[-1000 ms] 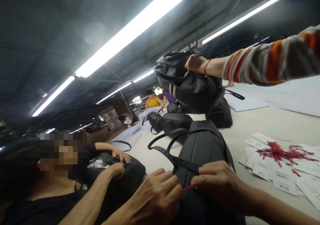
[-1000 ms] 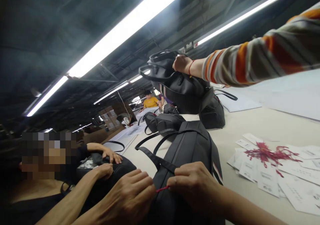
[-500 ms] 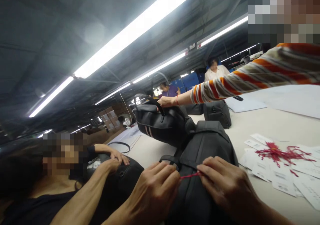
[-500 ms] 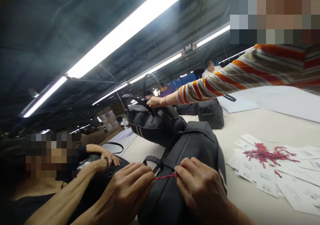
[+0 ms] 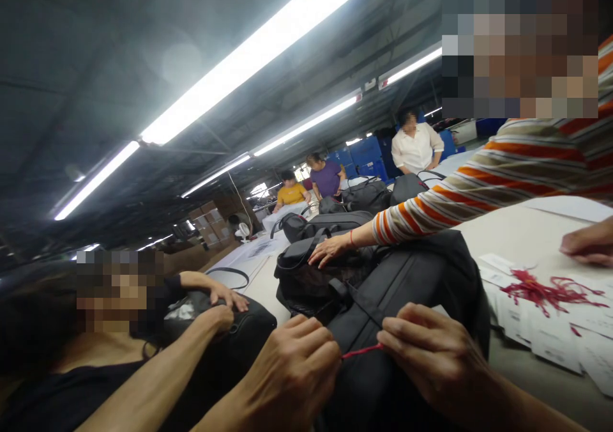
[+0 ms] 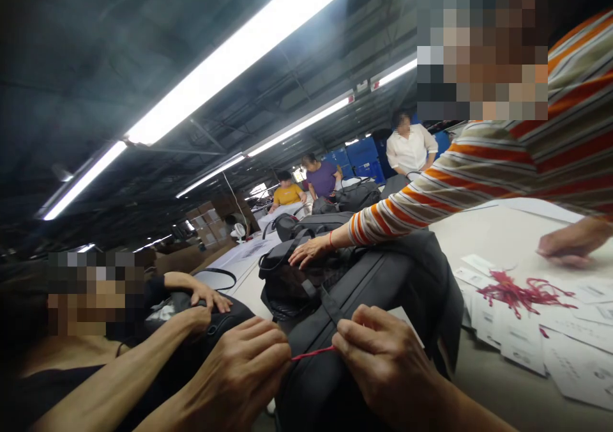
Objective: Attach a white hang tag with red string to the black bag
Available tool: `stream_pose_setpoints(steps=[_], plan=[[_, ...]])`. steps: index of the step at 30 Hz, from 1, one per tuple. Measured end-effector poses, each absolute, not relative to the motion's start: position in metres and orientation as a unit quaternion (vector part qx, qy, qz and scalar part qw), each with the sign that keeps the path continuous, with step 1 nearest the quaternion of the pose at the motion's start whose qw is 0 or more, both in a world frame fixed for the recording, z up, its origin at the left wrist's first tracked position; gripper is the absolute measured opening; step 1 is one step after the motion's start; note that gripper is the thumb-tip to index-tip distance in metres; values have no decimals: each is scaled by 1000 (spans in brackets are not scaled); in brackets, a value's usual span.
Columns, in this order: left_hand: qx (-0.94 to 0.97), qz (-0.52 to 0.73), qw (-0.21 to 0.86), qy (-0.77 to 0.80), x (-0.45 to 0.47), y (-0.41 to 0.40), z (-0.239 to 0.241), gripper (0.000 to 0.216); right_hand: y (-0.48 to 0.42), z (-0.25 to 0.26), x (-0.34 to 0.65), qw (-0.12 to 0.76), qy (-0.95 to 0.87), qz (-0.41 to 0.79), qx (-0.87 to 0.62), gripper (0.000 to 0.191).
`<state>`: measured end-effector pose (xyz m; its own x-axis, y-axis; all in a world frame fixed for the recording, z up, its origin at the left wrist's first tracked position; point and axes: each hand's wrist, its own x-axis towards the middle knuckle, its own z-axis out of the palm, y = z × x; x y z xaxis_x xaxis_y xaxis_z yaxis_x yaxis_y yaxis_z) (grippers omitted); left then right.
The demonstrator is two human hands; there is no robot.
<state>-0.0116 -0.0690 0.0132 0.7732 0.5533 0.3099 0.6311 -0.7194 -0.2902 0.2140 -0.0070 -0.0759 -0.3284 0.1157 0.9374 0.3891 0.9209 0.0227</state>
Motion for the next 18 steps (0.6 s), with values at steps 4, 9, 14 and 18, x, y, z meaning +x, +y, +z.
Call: stream_pose_setpoints(steps=[4, 9, 14, 18], plan=[[-921, -106, 192, -323, -17, -69, 10, 20, -6, -78, 214, 542, -818, -114, -157, 23], [-919, -120, 173, -332, -19, -65, 10, 19, -7, -75, 215, 545, -814, -121, -160, 22], [-905, -215, 146, -338, -16, -59, 5, 11, -10, -73, 219, 544, -810, -59, -213, 16], [-900, -287, 120, -305, -10, -62, 1, 14, -16, -77, 223, 560, -787, -92, -243, 22]])
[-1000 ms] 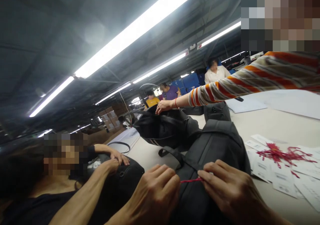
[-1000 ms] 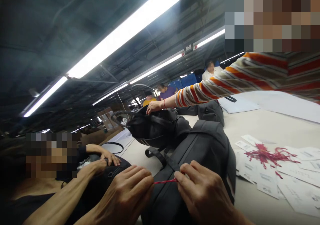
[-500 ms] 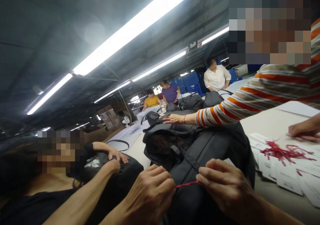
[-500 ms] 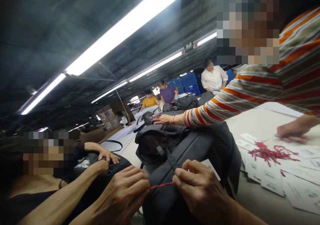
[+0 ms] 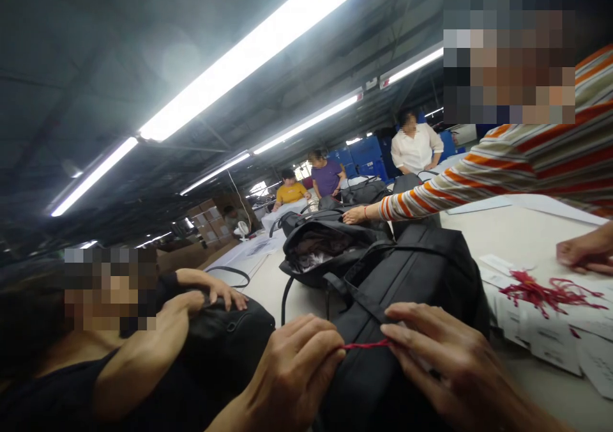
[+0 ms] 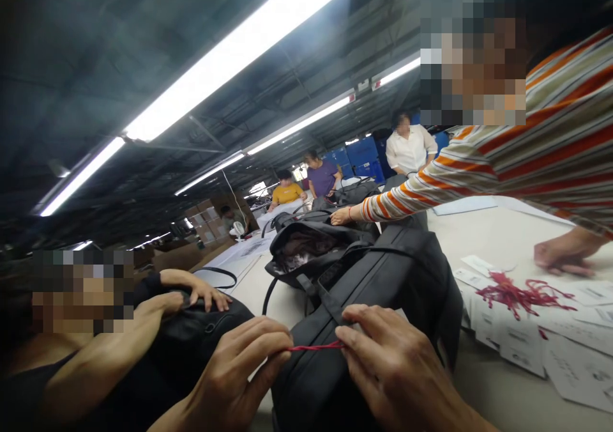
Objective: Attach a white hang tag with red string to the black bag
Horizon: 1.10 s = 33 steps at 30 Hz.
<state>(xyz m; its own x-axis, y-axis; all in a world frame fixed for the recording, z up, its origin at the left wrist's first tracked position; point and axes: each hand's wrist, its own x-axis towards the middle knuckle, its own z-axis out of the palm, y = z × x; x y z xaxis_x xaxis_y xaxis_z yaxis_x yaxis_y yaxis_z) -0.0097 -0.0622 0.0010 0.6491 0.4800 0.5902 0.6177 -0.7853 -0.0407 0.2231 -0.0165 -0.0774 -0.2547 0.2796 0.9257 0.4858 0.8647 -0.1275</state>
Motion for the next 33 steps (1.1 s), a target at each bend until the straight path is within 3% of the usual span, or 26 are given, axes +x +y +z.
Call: stream_pose_setpoints(steps=[5, 12, 17, 20, 25, 30, 33], plan=[[-866, -347, 95, -348, -5, -60, 1, 16, -22, -79, 223, 566, -769, -117, -274, 23], [-841, -365, 30, -397, -6, -53, -1, 10, -12, -68, 223, 514, -797, 126, -290, 14], [-750, -476, 15, -459, -45, -51, 8, 22, -4, -74, 226, 526, -783, 181, -277, 14], [-690, -524, -28, -498, -70, -51, 7, 18, -1, -79, 225, 537, -782, 173, -266, 15], [-723, -447, -66, -523, -66, -59, -21, 10, -3, -87, 213, 571, -768, 112, -267, 22], [-781, -372, -73, -495, -35, -67, -51, 42, -16, -99, 215, 578, -743, 16, -337, 44], [-789, -367, -83, -485, -26, -67, -61, 57, -24, -109, 227, 565, -731, 24, -383, 49]])
